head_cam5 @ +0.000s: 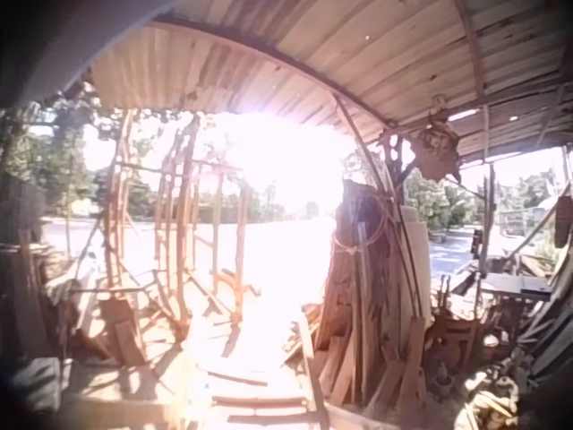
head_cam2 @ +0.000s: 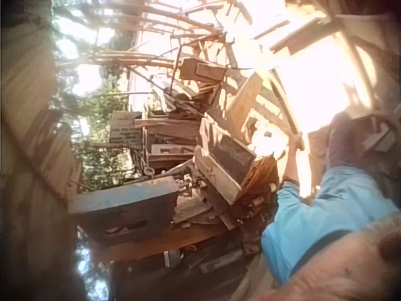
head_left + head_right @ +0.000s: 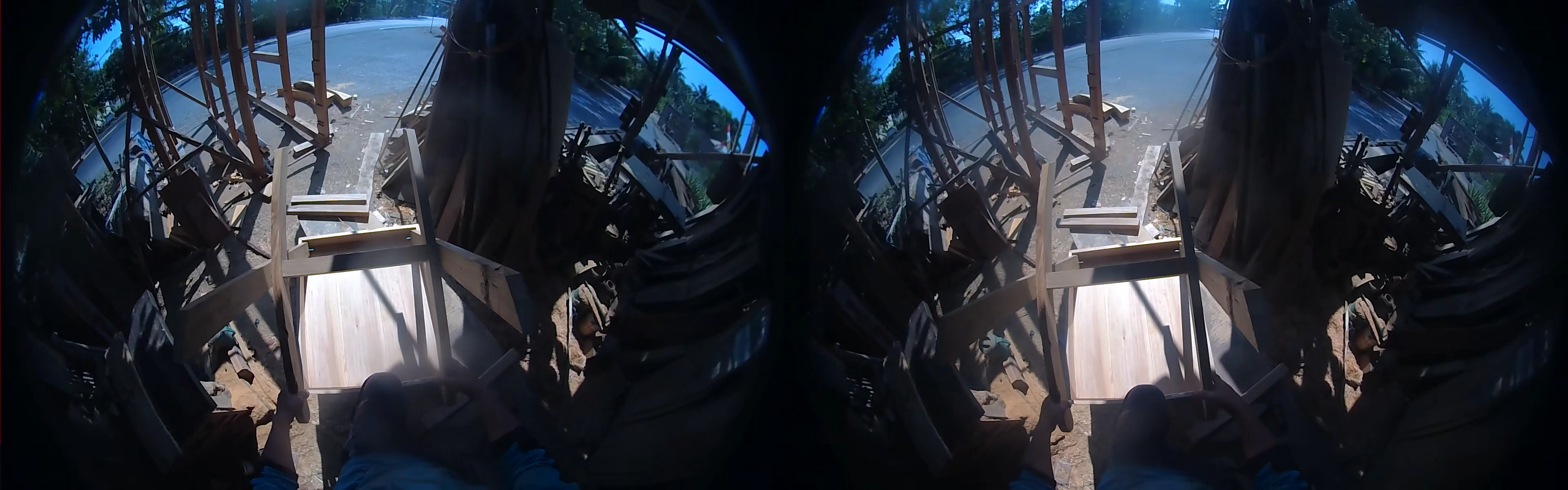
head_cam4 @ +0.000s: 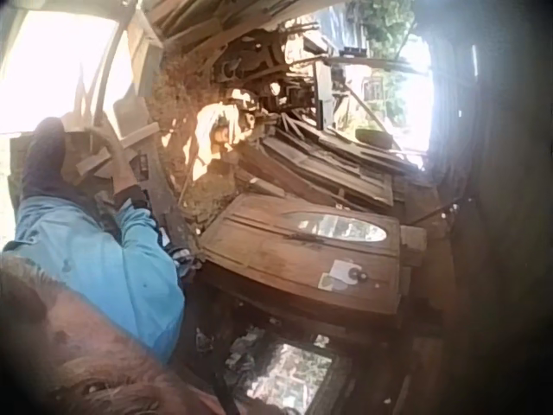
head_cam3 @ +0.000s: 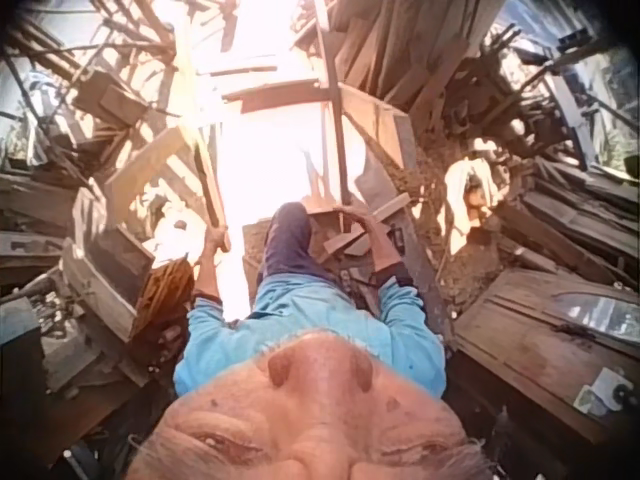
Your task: The person assembles a wooden chair frame by measuring and marking wooden pieces with a metal tool and fitting them together by hand.
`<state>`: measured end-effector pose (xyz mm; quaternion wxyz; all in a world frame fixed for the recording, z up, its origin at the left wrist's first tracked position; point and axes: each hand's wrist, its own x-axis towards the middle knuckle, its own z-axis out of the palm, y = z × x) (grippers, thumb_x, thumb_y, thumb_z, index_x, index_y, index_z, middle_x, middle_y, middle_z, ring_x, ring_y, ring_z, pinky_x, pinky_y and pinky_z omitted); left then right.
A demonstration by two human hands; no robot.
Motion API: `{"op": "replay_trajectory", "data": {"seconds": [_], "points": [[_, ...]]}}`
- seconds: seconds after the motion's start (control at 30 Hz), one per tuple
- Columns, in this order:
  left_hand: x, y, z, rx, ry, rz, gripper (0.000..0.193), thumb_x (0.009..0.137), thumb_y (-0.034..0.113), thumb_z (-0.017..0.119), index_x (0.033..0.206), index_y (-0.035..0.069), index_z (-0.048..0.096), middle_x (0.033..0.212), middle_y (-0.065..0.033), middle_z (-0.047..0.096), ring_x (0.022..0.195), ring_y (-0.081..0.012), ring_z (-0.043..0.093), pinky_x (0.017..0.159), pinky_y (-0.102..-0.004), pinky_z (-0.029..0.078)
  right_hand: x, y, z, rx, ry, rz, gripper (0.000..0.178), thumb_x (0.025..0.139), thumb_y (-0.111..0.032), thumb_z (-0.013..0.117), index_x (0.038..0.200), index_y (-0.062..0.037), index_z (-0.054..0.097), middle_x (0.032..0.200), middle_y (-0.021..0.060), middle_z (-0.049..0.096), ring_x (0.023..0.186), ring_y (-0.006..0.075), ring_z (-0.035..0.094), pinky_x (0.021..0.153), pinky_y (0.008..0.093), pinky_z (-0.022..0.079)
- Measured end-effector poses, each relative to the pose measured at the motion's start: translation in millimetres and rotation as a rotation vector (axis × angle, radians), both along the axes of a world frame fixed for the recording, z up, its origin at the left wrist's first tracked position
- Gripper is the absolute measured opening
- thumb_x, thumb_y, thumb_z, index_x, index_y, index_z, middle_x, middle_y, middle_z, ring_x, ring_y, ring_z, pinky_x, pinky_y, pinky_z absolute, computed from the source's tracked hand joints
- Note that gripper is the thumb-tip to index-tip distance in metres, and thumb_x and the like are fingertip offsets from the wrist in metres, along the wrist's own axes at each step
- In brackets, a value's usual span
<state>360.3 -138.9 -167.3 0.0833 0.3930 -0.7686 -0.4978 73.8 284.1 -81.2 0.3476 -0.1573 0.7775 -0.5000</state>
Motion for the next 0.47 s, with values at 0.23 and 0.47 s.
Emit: {"op": "replay_trajectory", "data": {"seconds": [0.23, 0.47], "points": [[5, 42, -7, 0.106, 0.001, 0.104, 0.032, 0.074, 0.003, 0.062, 0.106, 0.002, 0.055, 0.081, -0.0073, 0.06, 0.07, -0.0188, 0.061, 0.059, -0.033, 0.048, -54, -2, 315, -0.551, 0.064, -0.231, 0.071, 0.088, -0.051, 0.057, 0.14, -0.0061, 0.04, 0.137, 0.014, 0.047, 0.118, 0.0266, 0.053, 0.094, 0.036, 0.045], [11, 43, -130, -0.245, 0.049, 0.125, 0.074, 0.081, 0.005, 0.062, 0.143, 0.009, 0.022, 0.119, -0.0127, 0.048, 0.099, -0.0189, 0.055, 0.075, -0.0303, 0.048, -26, -20, 308, 0.704, 0.417, 0.21, 0.078, 0.08, -0.039, 0.071, 0.141, -0.005, 0.035, 0.141, 0.0218, 0.038, 0.129, 0.0378, 0.04, 0.107, 0.0411, 0.034]]}}
